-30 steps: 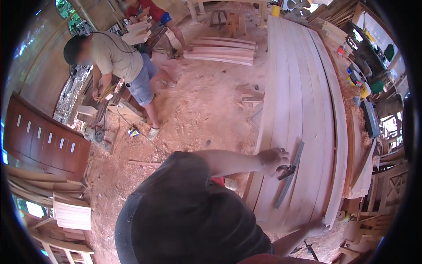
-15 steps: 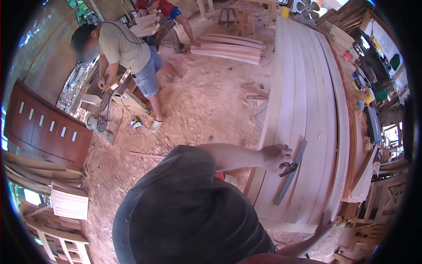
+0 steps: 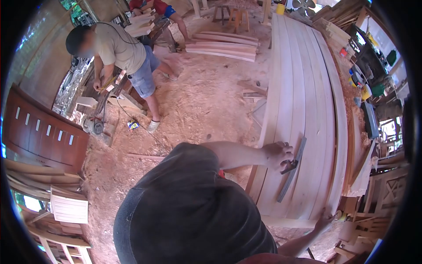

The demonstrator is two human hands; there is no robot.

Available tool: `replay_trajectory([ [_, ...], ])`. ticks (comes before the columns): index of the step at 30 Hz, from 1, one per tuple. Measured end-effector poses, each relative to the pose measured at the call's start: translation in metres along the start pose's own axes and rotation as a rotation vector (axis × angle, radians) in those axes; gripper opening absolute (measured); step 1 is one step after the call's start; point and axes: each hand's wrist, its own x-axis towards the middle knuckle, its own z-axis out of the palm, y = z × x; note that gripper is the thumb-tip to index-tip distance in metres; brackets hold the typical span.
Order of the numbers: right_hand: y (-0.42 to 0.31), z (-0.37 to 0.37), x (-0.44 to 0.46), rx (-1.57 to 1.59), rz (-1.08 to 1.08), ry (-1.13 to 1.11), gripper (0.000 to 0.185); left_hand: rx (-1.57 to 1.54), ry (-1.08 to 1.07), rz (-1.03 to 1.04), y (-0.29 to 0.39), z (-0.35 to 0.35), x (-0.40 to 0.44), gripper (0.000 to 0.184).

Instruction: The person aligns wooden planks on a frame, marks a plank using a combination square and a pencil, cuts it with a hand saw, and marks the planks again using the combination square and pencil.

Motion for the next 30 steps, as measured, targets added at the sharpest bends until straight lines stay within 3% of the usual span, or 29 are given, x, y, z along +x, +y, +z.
replay_trajectory([
  [30, -0.001, -0.005, -0.002, -0.067, -0.134, -0.013, 0.092, -0.029, 0.012, -0.035, -0.001, 0.0, -0.003, 0.033],
])
